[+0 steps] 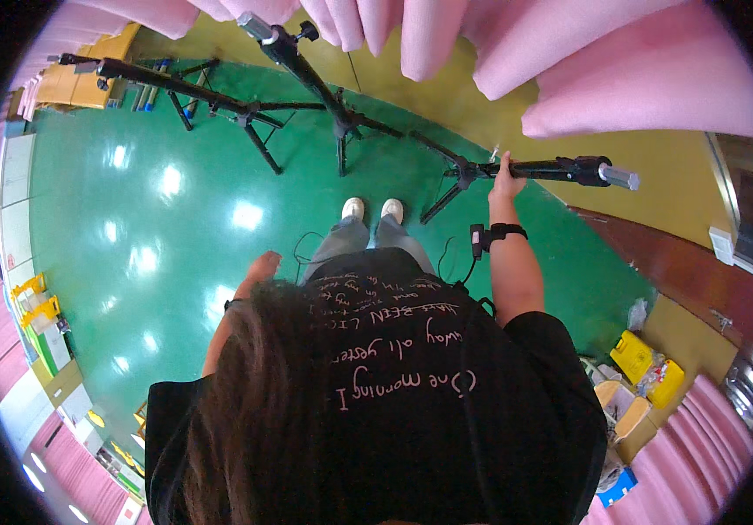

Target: The person holds a container of colored pencils, then puts it down, walks across a room with a green floor, and picks up a tripod by hand.

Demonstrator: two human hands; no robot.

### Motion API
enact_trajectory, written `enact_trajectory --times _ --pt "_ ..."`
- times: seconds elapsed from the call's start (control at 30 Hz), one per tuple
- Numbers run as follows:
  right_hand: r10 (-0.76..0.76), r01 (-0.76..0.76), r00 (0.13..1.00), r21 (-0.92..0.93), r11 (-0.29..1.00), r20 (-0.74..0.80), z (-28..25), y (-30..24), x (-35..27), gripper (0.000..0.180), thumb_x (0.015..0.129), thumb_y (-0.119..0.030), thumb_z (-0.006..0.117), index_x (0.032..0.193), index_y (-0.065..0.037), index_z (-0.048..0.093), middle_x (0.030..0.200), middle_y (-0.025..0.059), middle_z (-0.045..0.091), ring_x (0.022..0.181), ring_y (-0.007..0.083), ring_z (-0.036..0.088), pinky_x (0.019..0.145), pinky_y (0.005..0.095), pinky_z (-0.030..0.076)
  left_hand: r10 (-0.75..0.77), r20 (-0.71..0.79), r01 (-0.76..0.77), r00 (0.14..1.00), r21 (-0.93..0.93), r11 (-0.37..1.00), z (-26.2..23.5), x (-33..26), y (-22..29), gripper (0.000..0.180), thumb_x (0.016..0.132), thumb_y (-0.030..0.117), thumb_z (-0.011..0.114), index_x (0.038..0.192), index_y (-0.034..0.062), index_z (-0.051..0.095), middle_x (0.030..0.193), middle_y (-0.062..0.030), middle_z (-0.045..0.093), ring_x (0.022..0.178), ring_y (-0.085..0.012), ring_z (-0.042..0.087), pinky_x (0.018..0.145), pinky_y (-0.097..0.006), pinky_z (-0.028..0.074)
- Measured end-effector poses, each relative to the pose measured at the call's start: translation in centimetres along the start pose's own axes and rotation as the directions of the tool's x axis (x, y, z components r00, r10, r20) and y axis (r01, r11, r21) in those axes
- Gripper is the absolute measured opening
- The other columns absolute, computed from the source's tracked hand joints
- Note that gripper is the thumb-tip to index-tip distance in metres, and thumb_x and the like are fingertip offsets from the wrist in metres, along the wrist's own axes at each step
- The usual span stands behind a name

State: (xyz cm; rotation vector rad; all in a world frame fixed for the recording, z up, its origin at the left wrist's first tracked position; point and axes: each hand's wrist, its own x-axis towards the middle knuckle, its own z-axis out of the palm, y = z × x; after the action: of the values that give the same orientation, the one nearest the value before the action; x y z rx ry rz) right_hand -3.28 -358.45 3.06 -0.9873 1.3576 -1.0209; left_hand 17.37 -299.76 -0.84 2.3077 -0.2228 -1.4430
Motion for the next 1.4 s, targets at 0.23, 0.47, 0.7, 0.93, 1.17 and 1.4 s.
enact_trajectory --times 0.23,0.47,0.7,0.93,1.17,1.4 --pt "-0.035 0.033 0.998 -0.037 0.999 -0.053 2.1 1.5 -0.3 0.022 0.078 -0.017 0.07 0.08 -0.001 0.054 0.079 0.0065 0.058 0.069 0.014 0.053 0.062 0.0316 0.044 0.082 0.043 -0.089 0.996 0.224 0.97 -3.4 0.1 2.2 0.041 0.089 0.031 0.028 0.107 0.0065 0.056 0.085 -0.012 0.061 0.074 -0.0208 0.06 0.065 -0.035 0.048" --pt "-0.065 0.066 0.997 0.019 0.998 -0.044 0.7 3.2 0.3 0.021 0.077 -0.015 0.071 0.081 -0.004 0.053 0.08 0.0014 0.056 0.073 0.0129 0.052 0.07 0.0291 0.043 0.1 0.019 -0.102 0.995 0.193 0.976 -5.8 2.3 7.5 0.036 0.085 0.025 0.031 0.097 0.008 0.06 0.095 -0.0158 0.061 0.087 -0.0289 0.057 0.08 -0.037 0.044" --pt "0.028 -0.028 0.997 0.001 1.0 -0.07 1.2 2.0 -1.3 0.021 0.077 -0.016 0.071 0.076 -0.005 0.052 0.075 0.0008 0.053 0.069 0.0114 0.047 0.064 0.0283 0.041 -0.005 0.07 -0.015 0.998 0.276 0.961 -6.7 4.0 9.5 0.043 0.083 0.032 0.029 0.095 0.0115 0.065 0.099 -0.016 0.061 0.098 -0.0307 0.055 0.087 -0.038 0.041" --pt "-0.032 0.032 0.999 -0.016 0.999 -0.033 0.0 3.7 -0.8 0.02 0.077 -0.016 0.071 0.078 -0.007 0.053 0.08 0.0006 0.052 0.073 0.0125 0.048 0.069 0.0277 0.04 0.126 0.072 -0.144 0.989 0.389 0.91 -8.1 4.5 8.8 0.043 0.084 0.028 0.03 0.082 0.0056 0.066 0.093 -0.0184 0.061 0.08 -0.0277 0.058 0.074 -0.038 0.045" --pt "-0.069 0.069 0.998 -0.001 0.998 -0.012 -0.6 4.7 -1.3 0.019 0.078 -0.014 0.07 0.075 -0.007 0.053 0.077 0.0004 0.051 0.073 0.0123 0.047 0.069 0.0269 0.04 0.129 0.004 -0.117 0.992 0.449 0.886 -8.8 4.2 8.1 0.036 0.082 0.026 0.036 0.077 0.0082 0.067 0.084 -0.0172 0.06 0.078 -0.0268 0.058 0.072 -0.037 0.045" --pt "0.051 -0.054 0.994 0.029 0.998 0.097 0.6 3.3 -2.9 0.021 0.079 -0.011 0.068 0.081 -0.004 0.048 0.074 -0.0004 0.049 0.075 0.0126 0.048 0.083 0.0325 0.041 0.227 0.13 -0.261 0.965 0.484 0.835 -9.5 3.6 6.3 0.03 0.074 0.03 0.048 0.072 0.0103 0.07 0.083 -0.0151 0.06 0.081 -0.0261 0.058 0.073 -0.036 0.044"
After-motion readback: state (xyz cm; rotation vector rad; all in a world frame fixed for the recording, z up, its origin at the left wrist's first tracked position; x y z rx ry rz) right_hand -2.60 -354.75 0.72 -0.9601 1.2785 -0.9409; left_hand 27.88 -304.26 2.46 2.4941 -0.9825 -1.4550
